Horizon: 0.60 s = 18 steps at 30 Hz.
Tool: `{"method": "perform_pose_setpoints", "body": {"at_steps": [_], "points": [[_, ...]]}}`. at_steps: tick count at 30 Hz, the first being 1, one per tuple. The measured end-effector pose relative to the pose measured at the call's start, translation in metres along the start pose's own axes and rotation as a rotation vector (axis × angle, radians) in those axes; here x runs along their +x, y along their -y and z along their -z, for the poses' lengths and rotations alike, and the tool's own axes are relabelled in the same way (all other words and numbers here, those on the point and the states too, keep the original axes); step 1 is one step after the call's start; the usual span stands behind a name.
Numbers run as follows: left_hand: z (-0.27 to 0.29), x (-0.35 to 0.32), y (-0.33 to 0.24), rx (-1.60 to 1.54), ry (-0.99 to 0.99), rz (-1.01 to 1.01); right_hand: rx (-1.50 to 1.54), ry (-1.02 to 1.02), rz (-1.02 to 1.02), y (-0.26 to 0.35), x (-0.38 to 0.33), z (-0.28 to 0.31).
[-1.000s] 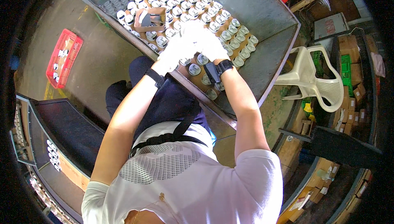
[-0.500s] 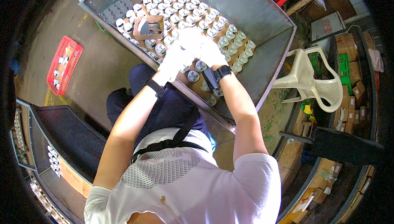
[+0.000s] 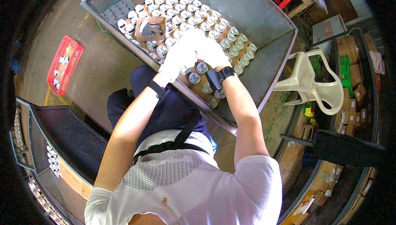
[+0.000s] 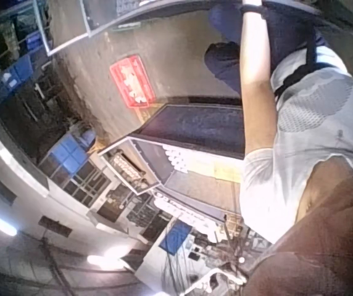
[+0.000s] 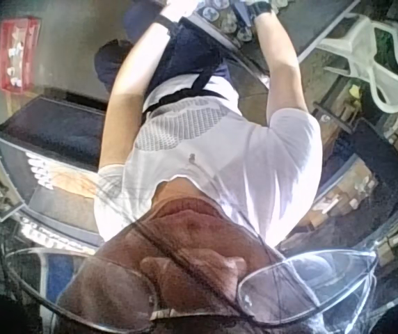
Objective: The recorder is marking and inspecting metal pistons inside a storage bin using a marker.
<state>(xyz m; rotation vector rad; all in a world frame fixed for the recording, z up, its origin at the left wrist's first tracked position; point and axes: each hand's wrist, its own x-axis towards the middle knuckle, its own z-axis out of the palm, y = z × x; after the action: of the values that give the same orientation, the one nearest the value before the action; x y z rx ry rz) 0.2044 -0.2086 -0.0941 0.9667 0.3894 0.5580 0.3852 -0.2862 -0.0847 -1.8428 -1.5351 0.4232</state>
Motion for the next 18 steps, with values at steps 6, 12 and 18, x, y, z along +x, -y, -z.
{"method": "perform_pose_setpoints", "body": {"at_steps": [6, 12, 18], "points": [[0.012, 0.002, -0.009, 0.289, 0.148, -0.224, -0.129, 0.029, 0.042, 0.0, -0.001, 0.009], [0.011, 0.0, -0.029, 0.914, 0.084, -0.638, 0.003, 0.101, -0.064, 0.02, -0.001, 0.021], [0.001, -0.002, -0.037, 1.193, 0.084, -0.808, 0.003, 0.08, -0.072, 0.005, 0.0, 0.018]]}}
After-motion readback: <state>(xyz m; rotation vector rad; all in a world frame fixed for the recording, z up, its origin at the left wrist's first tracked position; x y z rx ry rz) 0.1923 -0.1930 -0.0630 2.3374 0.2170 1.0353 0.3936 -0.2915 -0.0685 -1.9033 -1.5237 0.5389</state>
